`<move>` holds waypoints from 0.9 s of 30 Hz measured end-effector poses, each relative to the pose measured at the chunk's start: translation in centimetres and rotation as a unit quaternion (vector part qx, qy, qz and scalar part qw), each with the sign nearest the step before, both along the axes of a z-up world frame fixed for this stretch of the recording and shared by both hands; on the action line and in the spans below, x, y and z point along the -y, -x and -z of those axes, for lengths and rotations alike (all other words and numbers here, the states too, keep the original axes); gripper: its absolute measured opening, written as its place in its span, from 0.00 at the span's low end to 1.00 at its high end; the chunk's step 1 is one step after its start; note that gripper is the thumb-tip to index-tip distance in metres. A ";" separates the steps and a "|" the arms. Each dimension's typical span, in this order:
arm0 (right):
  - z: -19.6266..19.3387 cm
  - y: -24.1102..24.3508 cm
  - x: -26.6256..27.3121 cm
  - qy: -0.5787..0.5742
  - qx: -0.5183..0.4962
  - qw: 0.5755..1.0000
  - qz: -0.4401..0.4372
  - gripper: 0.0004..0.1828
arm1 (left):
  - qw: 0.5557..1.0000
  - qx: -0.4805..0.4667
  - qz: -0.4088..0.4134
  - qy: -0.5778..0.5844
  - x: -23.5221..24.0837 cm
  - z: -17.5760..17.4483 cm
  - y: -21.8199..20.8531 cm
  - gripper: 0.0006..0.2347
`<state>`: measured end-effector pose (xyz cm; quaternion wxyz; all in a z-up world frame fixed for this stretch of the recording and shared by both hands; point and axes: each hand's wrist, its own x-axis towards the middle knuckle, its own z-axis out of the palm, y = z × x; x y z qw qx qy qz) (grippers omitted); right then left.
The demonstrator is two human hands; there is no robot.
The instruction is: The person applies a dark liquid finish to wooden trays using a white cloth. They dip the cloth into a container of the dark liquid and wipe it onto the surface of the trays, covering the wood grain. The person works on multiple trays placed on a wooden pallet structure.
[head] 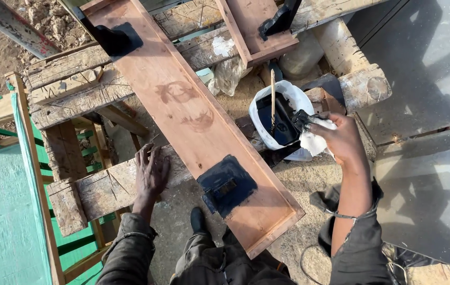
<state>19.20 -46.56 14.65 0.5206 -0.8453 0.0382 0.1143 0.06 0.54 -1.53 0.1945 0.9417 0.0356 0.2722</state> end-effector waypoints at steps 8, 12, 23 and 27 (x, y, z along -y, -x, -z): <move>1.5 2.0 1.7 -0.131 0.091 0.987 -0.001 0.21 | 0.999 -0.026 -0.019 -0.002 -0.2 0.3 0.0 0.15; 0.5 2.7 -0.1 -0.131 0.097 0.987 0.007 0.19 | 0.999 -0.032 -0.014 -0.004 -0.3 0.4 0.1 0.16; 2.7 4.0 -1.7 -0.180 0.120 0.974 0.062 0.16 | 0.999 -0.046 -0.012 -0.012 -0.1 -1.0 -0.1 0.16; 5.3 4.3 -1.0 -0.238 0.114 0.960 0.090 0.14 | 0.999 -0.043 -0.021 -0.011 0.5 -1.0 0.1 0.16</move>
